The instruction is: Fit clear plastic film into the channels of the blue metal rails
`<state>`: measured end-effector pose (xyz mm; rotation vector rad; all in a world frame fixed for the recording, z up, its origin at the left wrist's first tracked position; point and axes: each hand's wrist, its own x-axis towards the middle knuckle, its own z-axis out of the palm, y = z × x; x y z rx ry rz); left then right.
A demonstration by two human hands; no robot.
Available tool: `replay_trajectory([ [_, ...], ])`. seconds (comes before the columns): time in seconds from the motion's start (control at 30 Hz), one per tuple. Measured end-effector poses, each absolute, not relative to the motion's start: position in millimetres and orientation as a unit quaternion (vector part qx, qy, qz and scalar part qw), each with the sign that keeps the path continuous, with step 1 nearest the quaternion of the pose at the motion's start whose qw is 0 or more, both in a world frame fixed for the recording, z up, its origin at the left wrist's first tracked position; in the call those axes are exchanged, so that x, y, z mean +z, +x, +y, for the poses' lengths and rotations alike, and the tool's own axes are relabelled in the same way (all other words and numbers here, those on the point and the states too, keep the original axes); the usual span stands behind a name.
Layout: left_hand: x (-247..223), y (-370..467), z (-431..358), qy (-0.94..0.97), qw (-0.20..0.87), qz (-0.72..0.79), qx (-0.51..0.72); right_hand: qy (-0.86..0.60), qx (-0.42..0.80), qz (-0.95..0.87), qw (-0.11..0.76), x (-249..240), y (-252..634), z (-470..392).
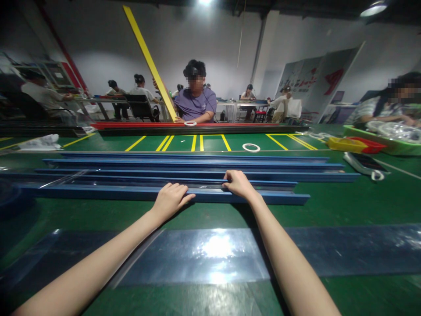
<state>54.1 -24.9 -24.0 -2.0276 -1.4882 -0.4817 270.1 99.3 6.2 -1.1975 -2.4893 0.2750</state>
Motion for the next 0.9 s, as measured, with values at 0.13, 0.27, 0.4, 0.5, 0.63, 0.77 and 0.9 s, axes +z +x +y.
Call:
replay_trajectory([
  [0.13, -24.4, 54.3, -24.9, -0.757, 0.283, -0.560, -0.185, -0.424, 0.098, -0.882, 0.180, 5.8, 270.1, 99.5],
  [0.27, -24.6, 54.5, -24.6, -0.756, 0.276, -0.561, -0.192, -0.423, 0.097, -0.883, 0.180, 6.0, 270.0, 99.8],
  [0.4, -24.6, 54.2, -24.4, -0.757, 0.271, -0.564, -0.189, -0.422, 0.096, -0.884, 0.177, 6.4, 270.1, 99.6],
  [0.5, -24.9, 54.2, -24.1, -0.754, 0.274, -0.567, -0.186, -0.421, 0.097, -0.884, 0.179, 6.5, 270.2, 99.4],
  [0.63, -25.8, 54.5, -23.9, -0.752, 0.280, -0.568, -0.183, -0.419, 0.104, -0.884, 0.178, 5.4, 270.5, 100.6],
  [0.77, -26.5, 54.8, -24.1, -0.753, 0.291, -0.563, -0.178, -0.419, 0.109, -0.884, 0.176, 2.8, 271.0, 103.1],
  [0.9, -26.0, 54.9, -24.6, -0.754, 0.294, -0.560, -0.178, -0.418, 0.113, -0.884, 0.176, 1.0, 271.6, 104.5],
])
